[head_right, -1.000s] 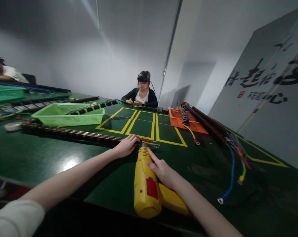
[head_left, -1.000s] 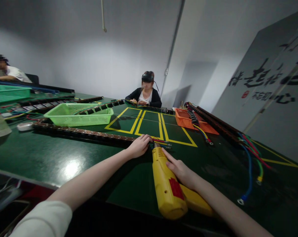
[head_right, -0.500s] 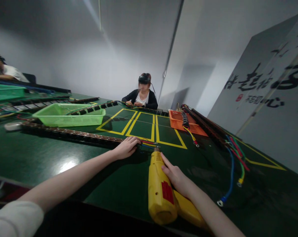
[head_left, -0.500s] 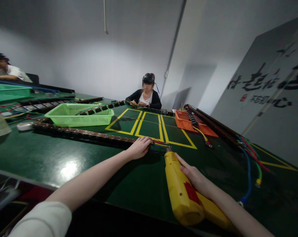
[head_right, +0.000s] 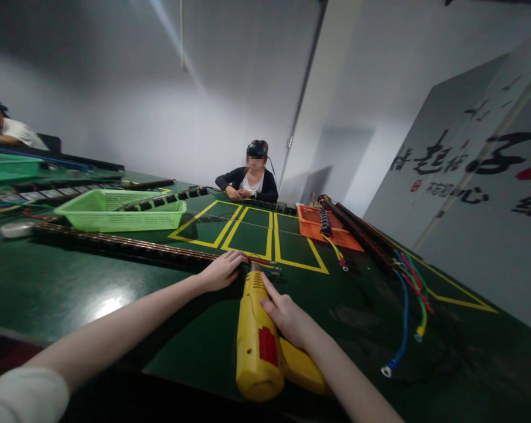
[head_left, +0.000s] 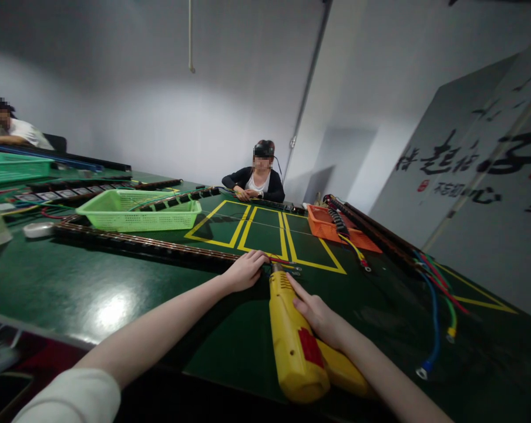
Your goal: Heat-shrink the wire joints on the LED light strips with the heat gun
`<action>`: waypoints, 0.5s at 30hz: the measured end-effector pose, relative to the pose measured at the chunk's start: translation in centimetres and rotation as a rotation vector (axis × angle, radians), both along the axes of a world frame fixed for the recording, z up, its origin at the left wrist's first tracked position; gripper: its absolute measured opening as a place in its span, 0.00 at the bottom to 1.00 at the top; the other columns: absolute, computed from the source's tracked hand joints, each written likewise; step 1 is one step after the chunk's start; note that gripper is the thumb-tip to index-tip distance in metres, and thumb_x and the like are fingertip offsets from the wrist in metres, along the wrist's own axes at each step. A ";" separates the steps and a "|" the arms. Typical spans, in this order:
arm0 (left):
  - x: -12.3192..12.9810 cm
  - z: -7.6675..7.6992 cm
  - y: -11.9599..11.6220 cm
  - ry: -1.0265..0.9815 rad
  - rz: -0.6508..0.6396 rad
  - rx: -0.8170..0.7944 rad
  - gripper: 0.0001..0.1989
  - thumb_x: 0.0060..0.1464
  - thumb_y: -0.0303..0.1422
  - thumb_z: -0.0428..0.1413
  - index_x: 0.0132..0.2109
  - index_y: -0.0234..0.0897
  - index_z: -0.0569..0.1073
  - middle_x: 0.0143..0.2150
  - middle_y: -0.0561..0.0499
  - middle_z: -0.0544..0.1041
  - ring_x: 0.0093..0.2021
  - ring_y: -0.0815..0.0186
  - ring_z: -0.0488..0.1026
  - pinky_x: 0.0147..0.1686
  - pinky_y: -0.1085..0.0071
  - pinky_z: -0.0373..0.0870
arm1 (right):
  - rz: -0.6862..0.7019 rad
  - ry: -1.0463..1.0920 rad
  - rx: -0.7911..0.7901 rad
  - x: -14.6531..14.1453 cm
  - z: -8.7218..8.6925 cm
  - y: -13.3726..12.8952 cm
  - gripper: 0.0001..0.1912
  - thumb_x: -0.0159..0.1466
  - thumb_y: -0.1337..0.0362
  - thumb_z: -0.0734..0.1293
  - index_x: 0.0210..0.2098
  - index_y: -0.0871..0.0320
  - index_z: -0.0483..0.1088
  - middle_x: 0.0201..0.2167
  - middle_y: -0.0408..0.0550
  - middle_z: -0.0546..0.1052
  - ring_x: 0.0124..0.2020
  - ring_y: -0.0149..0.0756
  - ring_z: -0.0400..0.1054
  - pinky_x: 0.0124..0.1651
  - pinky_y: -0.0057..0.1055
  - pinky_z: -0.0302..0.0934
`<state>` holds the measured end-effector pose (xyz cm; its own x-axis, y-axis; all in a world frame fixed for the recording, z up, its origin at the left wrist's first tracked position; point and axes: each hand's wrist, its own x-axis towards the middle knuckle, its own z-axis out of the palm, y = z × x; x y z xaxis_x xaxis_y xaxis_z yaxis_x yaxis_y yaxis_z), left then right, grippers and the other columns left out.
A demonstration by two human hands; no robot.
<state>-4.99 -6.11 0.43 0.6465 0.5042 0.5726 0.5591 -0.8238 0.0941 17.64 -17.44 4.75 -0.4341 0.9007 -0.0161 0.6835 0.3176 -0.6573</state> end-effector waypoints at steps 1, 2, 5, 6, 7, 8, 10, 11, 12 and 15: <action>0.0 0.0 0.0 0.000 -0.002 -0.002 0.17 0.52 0.24 0.48 0.50 0.36 0.62 0.50 0.45 0.66 0.50 0.59 0.62 0.53 0.61 0.64 | 0.000 0.002 0.001 -0.1 -0.1 0.1 0.38 0.65 0.42 0.49 0.67 0.55 0.37 0.52 0.53 0.71 0.44 0.44 0.70 0.48 0.39 0.59; 0.0 0.1 0.0 -0.001 -0.004 -0.005 0.17 0.52 0.24 0.48 0.50 0.36 0.62 0.50 0.45 0.67 0.50 0.59 0.62 0.53 0.61 0.64 | 0.002 0.006 0.002 -0.1 -0.2 0.2 0.38 0.65 0.42 0.49 0.67 0.55 0.38 0.52 0.54 0.71 0.44 0.44 0.70 0.48 0.40 0.59; -0.1 0.1 -0.1 -0.002 -0.009 -0.014 0.17 0.52 0.23 0.48 0.50 0.36 0.62 0.50 0.45 0.67 0.51 0.59 0.62 0.53 0.61 0.64 | 0.016 0.030 0.011 0.1 -0.5 0.5 0.39 0.65 0.42 0.49 0.67 0.56 0.38 0.57 0.54 0.67 0.50 0.45 0.67 0.52 0.41 0.57; -0.1 0.1 -0.1 -0.001 -0.008 -0.018 0.17 0.51 0.23 0.48 0.50 0.37 0.62 0.50 0.45 0.67 0.51 0.59 0.62 0.53 0.61 0.64 | 0.022 0.041 0.014 0.2 -0.7 0.6 0.39 0.65 0.42 0.49 0.67 0.56 0.38 0.59 0.54 0.65 0.53 0.46 0.65 0.54 0.42 0.55; -0.1 0.1 -0.1 0.001 -0.007 -0.022 0.17 0.51 0.23 0.48 0.50 0.37 0.62 0.50 0.45 0.67 0.51 0.59 0.62 0.53 0.61 0.64 | 0.027 0.051 0.015 0.2 -0.8 0.7 0.39 0.65 0.42 0.49 0.67 0.56 0.38 0.61 0.54 0.62 0.56 0.46 0.62 0.56 0.42 0.53; -0.2 0.1 -0.1 0.005 -0.005 -0.025 0.18 0.51 0.23 0.48 0.50 0.37 0.62 0.50 0.45 0.67 0.51 0.59 0.62 0.53 0.61 0.63 | 0.030 0.060 0.014 0.3 -0.9 0.7 0.39 0.65 0.42 0.49 0.67 0.56 0.38 0.63 0.53 0.60 0.57 0.46 0.60 0.58 0.42 0.52; -0.2 0.1 -0.1 0.011 -0.004 -0.024 0.18 0.51 0.23 0.48 0.50 0.37 0.62 0.50 0.45 0.67 0.51 0.59 0.62 0.54 0.61 0.63 | 0.034 0.071 0.004 0.5 -1.0 0.7 0.38 0.65 0.42 0.50 0.67 0.56 0.39 0.63 0.52 0.60 0.57 0.46 0.61 0.57 0.42 0.52; -0.2 0.1 -0.1 0.013 -0.004 -0.020 0.18 0.51 0.23 0.48 0.50 0.37 0.62 0.50 0.45 0.67 0.52 0.59 0.62 0.54 0.61 0.63 | 0.032 0.074 -0.006 0.5 -1.0 0.7 0.38 0.65 0.42 0.50 0.67 0.55 0.39 0.61 0.51 0.62 0.55 0.46 0.63 0.56 0.42 0.54; -0.2 0.1 -0.1 0.013 -0.006 -0.016 0.18 0.51 0.24 0.48 0.50 0.37 0.62 0.50 0.45 0.66 0.51 0.59 0.62 0.54 0.61 0.63 | 0.029 0.075 -0.015 0.7 -1.0 0.7 0.37 0.65 0.43 0.50 0.67 0.55 0.39 0.60 0.51 0.64 0.53 0.46 0.65 0.55 0.42 0.55; -0.2 -0.1 0.0 0.007 -0.008 -0.002 0.17 0.53 0.25 0.48 0.51 0.37 0.62 0.50 0.45 0.67 0.51 0.59 0.62 0.53 0.61 0.63 | 0.004 0.078 -0.033 1.2 -1.0 0.5 0.37 0.65 0.43 0.50 0.67 0.54 0.40 0.60 0.51 0.65 0.54 0.45 0.65 0.57 0.42 0.53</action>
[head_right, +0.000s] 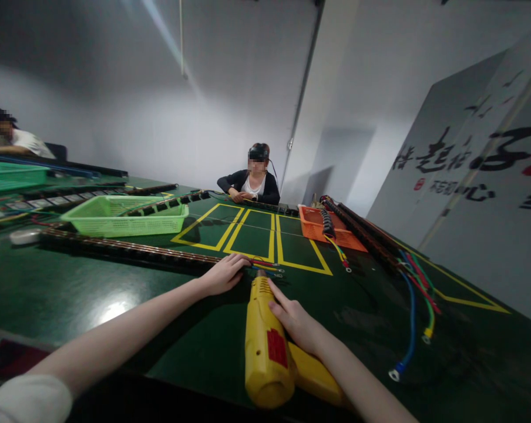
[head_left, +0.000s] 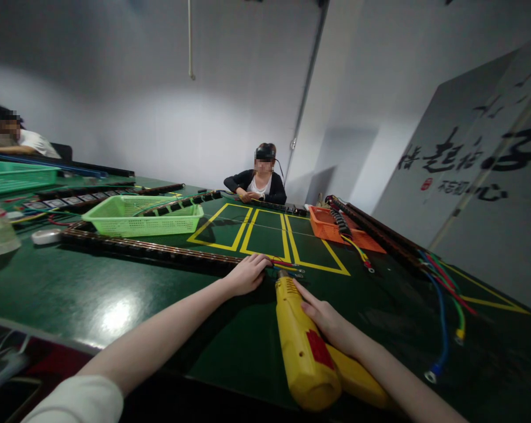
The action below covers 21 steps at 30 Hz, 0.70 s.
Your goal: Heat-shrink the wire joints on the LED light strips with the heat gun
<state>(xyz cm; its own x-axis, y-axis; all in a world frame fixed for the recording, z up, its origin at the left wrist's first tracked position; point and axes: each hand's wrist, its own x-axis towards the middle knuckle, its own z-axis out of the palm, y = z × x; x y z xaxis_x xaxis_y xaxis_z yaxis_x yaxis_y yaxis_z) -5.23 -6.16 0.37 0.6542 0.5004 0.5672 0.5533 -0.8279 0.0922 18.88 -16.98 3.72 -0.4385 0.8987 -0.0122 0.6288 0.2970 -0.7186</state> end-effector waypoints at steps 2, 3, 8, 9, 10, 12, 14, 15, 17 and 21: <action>0.0 0.0 0.0 -0.001 -0.001 0.003 0.16 0.54 0.25 0.48 0.51 0.37 0.63 0.51 0.45 0.67 0.51 0.59 0.63 0.53 0.61 0.63 | -0.021 0.001 -0.004 0.6 0.0 -0.2 0.36 0.65 0.43 0.50 0.67 0.54 0.41 0.62 0.50 0.62 0.57 0.45 0.62 0.59 0.42 0.51; 0.0 0.0 0.0 -0.001 -0.002 0.002 0.16 0.55 0.25 0.48 0.51 0.37 0.63 0.51 0.46 0.67 0.51 0.59 0.63 0.53 0.61 0.64 | -0.030 0.001 -0.006 1.0 0.0 -0.3 0.36 0.65 0.43 0.50 0.67 0.53 0.40 0.62 0.49 0.60 0.57 0.45 0.61 0.59 0.42 0.51; -0.1 0.0 -0.1 -0.004 -0.011 -0.003 0.17 0.54 0.25 0.48 0.51 0.38 0.62 0.52 0.46 0.66 0.52 0.59 0.63 0.53 0.61 0.64 | -0.063 -0.005 -0.003 2.8 0.3 -0.9 0.39 0.64 0.41 0.49 0.67 0.55 0.39 0.64 0.50 0.56 0.61 0.46 0.56 0.61 0.44 0.47; -0.1 0.0 -0.1 -0.005 -0.010 -0.001 0.17 0.54 0.25 0.48 0.51 0.38 0.62 0.51 0.46 0.66 0.52 0.59 0.63 0.53 0.61 0.63 | -0.073 -0.008 0.003 3.0 0.4 -1.0 0.40 0.64 0.40 0.49 0.67 0.56 0.38 0.65 0.51 0.55 0.63 0.47 0.53 0.63 0.44 0.44; -0.1 0.0 0.0 -0.006 -0.009 0.001 0.17 0.54 0.25 0.48 0.51 0.38 0.62 0.51 0.46 0.66 0.52 0.59 0.63 0.53 0.61 0.63 | -0.083 -0.010 0.006 3.2 0.4 -1.1 0.41 0.64 0.40 0.49 0.67 0.58 0.38 0.65 0.51 0.55 0.63 0.47 0.51 0.63 0.44 0.42; -0.1 -0.1 0.0 -0.005 -0.009 0.004 0.17 0.54 0.25 0.48 0.52 0.38 0.62 0.51 0.46 0.66 0.51 0.59 0.63 0.53 0.61 0.64 | -0.092 -0.014 0.005 3.3 0.5 -1.3 0.41 0.64 0.40 0.49 0.67 0.59 0.37 0.64 0.53 0.56 0.63 0.48 0.53 0.63 0.45 0.42; -0.1 -0.1 0.1 -0.004 -0.013 0.004 0.16 0.55 0.26 0.48 0.51 0.38 0.62 0.51 0.46 0.66 0.51 0.59 0.63 0.52 0.61 0.64 | -0.088 -0.016 -0.001 3.3 0.6 -1.4 0.41 0.64 0.41 0.48 0.67 0.58 0.36 0.63 0.53 0.59 0.59 0.48 0.59 0.61 0.45 0.47; -0.1 -0.1 0.1 -0.004 -0.014 0.003 0.16 0.55 0.26 0.48 0.51 0.38 0.62 0.51 0.46 0.66 0.51 0.59 0.63 0.52 0.61 0.64 | -0.086 -0.016 -0.002 3.2 0.6 -1.3 0.40 0.64 0.41 0.48 0.67 0.58 0.36 0.63 0.53 0.59 0.57 0.48 0.61 0.60 0.45 0.49; -0.1 -0.1 0.1 -0.005 -0.012 0.001 0.16 0.55 0.26 0.47 0.51 0.38 0.62 0.51 0.46 0.66 0.52 0.59 0.63 0.53 0.61 0.63 | -0.083 -0.016 0.001 3.1 0.4 -1.1 0.40 0.64 0.41 0.48 0.67 0.58 0.37 0.63 0.53 0.58 0.56 0.48 0.62 0.59 0.45 0.51; 0.0 0.0 -0.1 0.000 -0.008 -0.007 0.16 0.55 0.26 0.47 0.51 0.38 0.62 0.51 0.46 0.66 0.51 0.59 0.63 0.53 0.62 0.63 | -0.064 -0.017 0.018 2.5 0.1 -0.5 0.40 0.64 0.40 0.47 0.67 0.58 0.38 0.62 0.54 0.61 0.59 0.48 0.58 0.60 0.44 0.48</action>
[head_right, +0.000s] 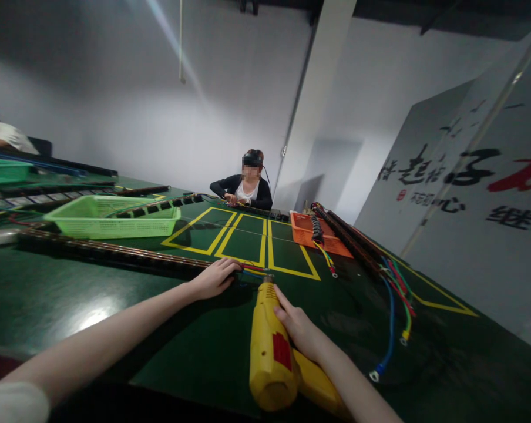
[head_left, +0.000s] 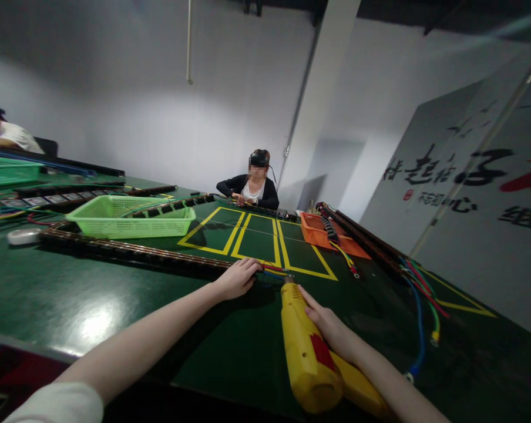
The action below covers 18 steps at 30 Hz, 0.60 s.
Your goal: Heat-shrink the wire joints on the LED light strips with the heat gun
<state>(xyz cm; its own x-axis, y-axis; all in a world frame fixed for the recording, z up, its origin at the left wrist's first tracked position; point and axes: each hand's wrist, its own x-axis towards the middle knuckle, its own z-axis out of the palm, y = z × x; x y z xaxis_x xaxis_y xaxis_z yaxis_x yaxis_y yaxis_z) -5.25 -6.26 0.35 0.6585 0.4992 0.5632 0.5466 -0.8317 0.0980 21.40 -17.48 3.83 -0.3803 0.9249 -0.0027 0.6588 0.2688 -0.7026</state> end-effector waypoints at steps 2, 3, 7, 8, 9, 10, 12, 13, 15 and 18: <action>0.0 0.1 -0.1 -0.002 -0.001 -0.003 0.15 0.55 0.25 0.47 0.51 0.38 0.62 0.51 0.46 0.66 0.51 0.60 0.62 0.53 0.62 0.63 | 0.015 -0.005 0.006 -0.6 0.0 0.2 0.40 0.64 0.40 0.47 0.67 0.59 0.38 0.59 0.55 0.65 0.59 0.47 0.58 0.60 0.43 0.48; 0.1 0.1 -0.1 -0.005 -0.001 -0.004 0.15 0.55 0.25 0.47 0.51 0.38 0.62 0.51 0.46 0.66 0.52 0.60 0.62 0.53 0.62 0.63 | 0.022 -0.008 0.009 -0.9 0.0 0.3 0.40 0.64 0.41 0.48 0.67 0.58 0.38 0.58 0.55 0.66 0.58 0.47 0.59 0.60 0.43 0.48; 0.2 0.1 -0.1 -0.011 0.003 -0.006 0.15 0.56 0.26 0.47 0.51 0.38 0.62 0.51 0.46 0.66 0.52 0.59 0.62 0.53 0.62 0.63 | 0.043 -0.025 0.013 -2.2 0.3 0.2 0.38 0.65 0.42 0.49 0.67 0.54 0.37 0.56 0.53 0.68 0.52 0.47 0.65 0.55 0.43 0.53; 0.2 0.1 -0.1 -0.009 0.004 -0.004 0.16 0.56 0.26 0.47 0.51 0.37 0.62 0.51 0.46 0.66 0.52 0.59 0.62 0.53 0.62 0.63 | 0.044 -0.029 0.015 -2.5 0.4 0.2 0.38 0.65 0.42 0.49 0.67 0.53 0.37 0.56 0.53 0.69 0.50 0.47 0.67 0.54 0.43 0.55; 0.2 0.0 -0.1 -0.008 0.003 -0.002 0.16 0.56 0.26 0.47 0.51 0.37 0.62 0.51 0.46 0.66 0.51 0.59 0.62 0.53 0.62 0.63 | 0.045 -0.031 0.018 -2.6 0.4 0.1 0.38 0.65 0.42 0.49 0.67 0.53 0.37 0.55 0.53 0.69 0.50 0.47 0.67 0.53 0.43 0.55; 0.2 0.0 -0.1 -0.008 0.002 -0.001 0.16 0.56 0.26 0.47 0.51 0.37 0.62 0.51 0.46 0.66 0.52 0.59 0.62 0.53 0.62 0.62 | 0.046 -0.031 0.021 -2.8 0.4 0.1 0.37 0.65 0.42 0.49 0.67 0.52 0.37 0.55 0.53 0.69 0.50 0.46 0.67 0.53 0.42 0.55; 0.2 0.0 -0.1 -0.008 0.000 0.001 0.16 0.56 0.26 0.47 0.51 0.37 0.62 0.51 0.46 0.66 0.52 0.59 0.62 0.54 0.61 0.62 | 0.049 -0.028 0.027 -2.8 0.3 0.1 0.37 0.65 0.42 0.50 0.67 0.52 0.37 0.57 0.53 0.68 0.51 0.46 0.66 0.53 0.42 0.55; 0.1 0.0 -0.1 -0.009 -0.001 0.000 0.16 0.56 0.26 0.47 0.51 0.37 0.62 0.51 0.46 0.66 0.52 0.59 0.62 0.54 0.61 0.62 | 0.052 -0.025 0.029 -2.8 0.3 0.1 0.37 0.65 0.42 0.50 0.67 0.52 0.37 0.58 0.53 0.66 0.52 0.46 0.65 0.54 0.42 0.54; 0.1 0.0 -0.1 -0.011 -0.001 -0.003 0.16 0.56 0.26 0.47 0.51 0.37 0.62 0.52 0.46 0.66 0.52 0.59 0.62 0.53 0.61 0.62 | 0.059 -0.017 0.027 -2.8 0.2 0.3 0.37 0.65 0.43 0.50 0.67 0.53 0.39 0.60 0.53 0.64 0.55 0.46 0.63 0.56 0.42 0.53; 0.1 0.1 -0.2 -0.014 -0.002 -0.009 0.16 0.56 0.26 0.47 0.52 0.37 0.62 0.52 0.46 0.66 0.53 0.59 0.62 0.53 0.61 0.63 | 0.074 -0.001 0.019 -2.7 0.0 0.6 0.37 0.65 0.43 0.50 0.67 0.56 0.41 0.61 0.53 0.63 0.58 0.45 0.60 0.59 0.41 0.50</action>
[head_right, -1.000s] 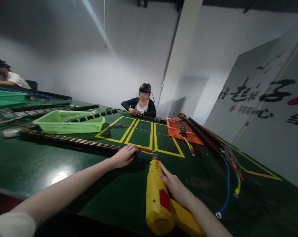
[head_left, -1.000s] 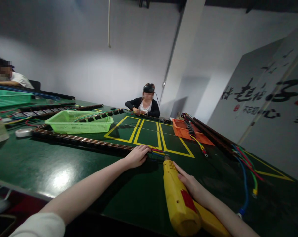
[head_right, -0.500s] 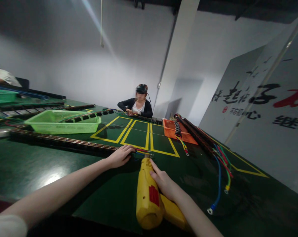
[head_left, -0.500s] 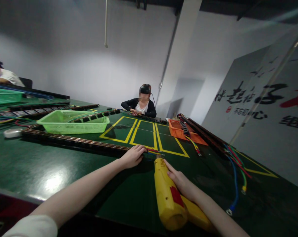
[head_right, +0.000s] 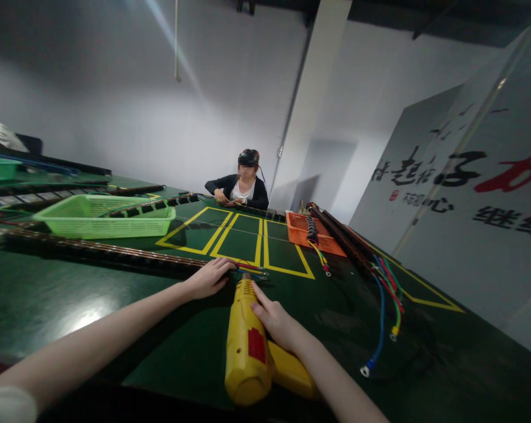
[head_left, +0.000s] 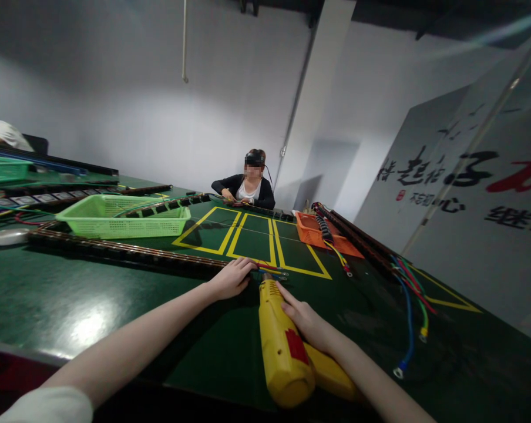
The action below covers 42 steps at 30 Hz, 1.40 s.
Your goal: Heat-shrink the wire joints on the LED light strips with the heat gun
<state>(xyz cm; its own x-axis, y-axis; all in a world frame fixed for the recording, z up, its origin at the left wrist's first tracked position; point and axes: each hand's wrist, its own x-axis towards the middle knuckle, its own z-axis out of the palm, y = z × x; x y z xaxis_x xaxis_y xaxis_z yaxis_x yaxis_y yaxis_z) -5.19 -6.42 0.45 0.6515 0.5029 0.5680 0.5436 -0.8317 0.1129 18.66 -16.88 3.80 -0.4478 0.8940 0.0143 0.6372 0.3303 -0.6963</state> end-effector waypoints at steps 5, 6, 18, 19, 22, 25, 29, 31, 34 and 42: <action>0.0 0.0 -0.1 -0.005 -0.006 0.000 0.17 0.55 0.26 0.48 0.53 0.37 0.62 0.52 0.45 0.66 0.53 0.59 0.63 0.54 0.61 0.63 | -0.010 0.012 -0.023 0.4 -0.1 0.2 0.38 0.65 0.42 0.50 0.67 0.56 0.41 0.60 0.53 0.64 0.59 0.45 0.59 0.60 0.43 0.48; -0.1 0.0 -0.1 -0.002 -0.005 0.000 0.17 0.56 0.26 0.48 0.53 0.37 0.62 0.52 0.45 0.66 0.53 0.59 0.63 0.54 0.61 0.63 | -0.018 0.013 -0.026 0.6 -0.2 0.2 0.38 0.65 0.42 0.50 0.67 0.56 0.41 0.60 0.53 0.65 0.59 0.45 0.58 0.61 0.44 0.47; -0.2 -0.1 0.0 0.031 0.012 0.007 0.18 0.55 0.26 0.48 0.53 0.38 0.61 0.52 0.46 0.66 0.52 0.60 0.63 0.53 0.62 0.63 | -0.118 0.032 -0.044 3.3 0.4 -0.8 0.42 0.63 0.39 0.49 0.67 0.57 0.38 0.64 0.52 0.57 0.63 0.46 0.53 0.63 0.43 0.43; -0.2 0.0 0.0 0.029 0.011 0.009 0.18 0.55 0.26 0.48 0.53 0.38 0.61 0.52 0.46 0.66 0.52 0.60 0.63 0.53 0.62 0.63 | -0.118 0.028 -0.042 3.3 0.4 -0.8 0.42 0.63 0.39 0.49 0.67 0.58 0.38 0.63 0.52 0.58 0.62 0.46 0.54 0.63 0.43 0.44; -0.2 0.0 -0.1 0.022 0.009 0.007 0.17 0.55 0.26 0.48 0.52 0.38 0.62 0.52 0.46 0.66 0.52 0.60 0.63 0.54 0.62 0.62 | -0.112 0.014 -0.031 3.1 0.5 -0.9 0.43 0.63 0.39 0.49 0.67 0.59 0.38 0.62 0.54 0.60 0.61 0.46 0.56 0.62 0.44 0.45; -0.1 0.0 -0.1 0.007 0.015 -0.002 0.16 0.55 0.26 0.48 0.51 0.38 0.62 0.52 0.46 0.66 0.52 0.59 0.63 0.54 0.61 0.62 | -0.102 0.003 -0.014 3.0 0.3 -0.8 0.43 0.63 0.38 0.49 0.67 0.60 0.39 0.63 0.55 0.59 0.60 0.47 0.57 0.61 0.44 0.46; 0.0 -0.2 0.1 -0.004 0.013 0.000 0.15 0.55 0.26 0.48 0.50 0.37 0.63 0.52 0.46 0.66 0.52 0.59 0.63 0.53 0.60 0.63 | -0.085 -0.002 -0.016 2.4 0.3 -0.6 0.41 0.64 0.40 0.49 0.67 0.59 0.38 0.61 0.54 0.63 0.56 0.46 0.62 0.59 0.44 0.51; 0.1 -0.2 0.1 -0.008 0.017 -0.003 0.15 0.54 0.26 0.48 0.50 0.37 0.63 0.52 0.46 0.66 0.52 0.59 0.63 0.53 0.60 0.63 | -0.078 -0.003 -0.010 1.9 0.4 -0.5 0.39 0.65 0.41 0.49 0.67 0.58 0.40 0.61 0.54 0.63 0.56 0.45 0.62 0.58 0.43 0.51; 0.2 -0.2 0.1 -0.019 0.025 -0.014 0.15 0.54 0.25 0.48 0.50 0.38 0.63 0.51 0.46 0.67 0.52 0.59 0.62 0.53 0.60 0.63 | -0.049 -0.007 -0.001 1.0 0.4 -0.3 0.38 0.65 0.42 0.50 0.67 0.56 0.41 0.59 0.53 0.65 0.55 0.46 0.63 0.57 0.43 0.53; 0.2 0.0 -0.1 -0.018 0.007 -0.002 0.13 0.55 0.25 0.48 0.48 0.37 0.63 0.50 0.46 0.67 0.51 0.59 0.62 0.53 0.61 0.63 | 0.005 -0.004 0.028 0.0 0.0 0.0 0.38 0.65 0.42 0.50 0.67 0.58 0.41 0.61 0.55 0.63 0.58 0.47 0.60 0.58 0.42 0.51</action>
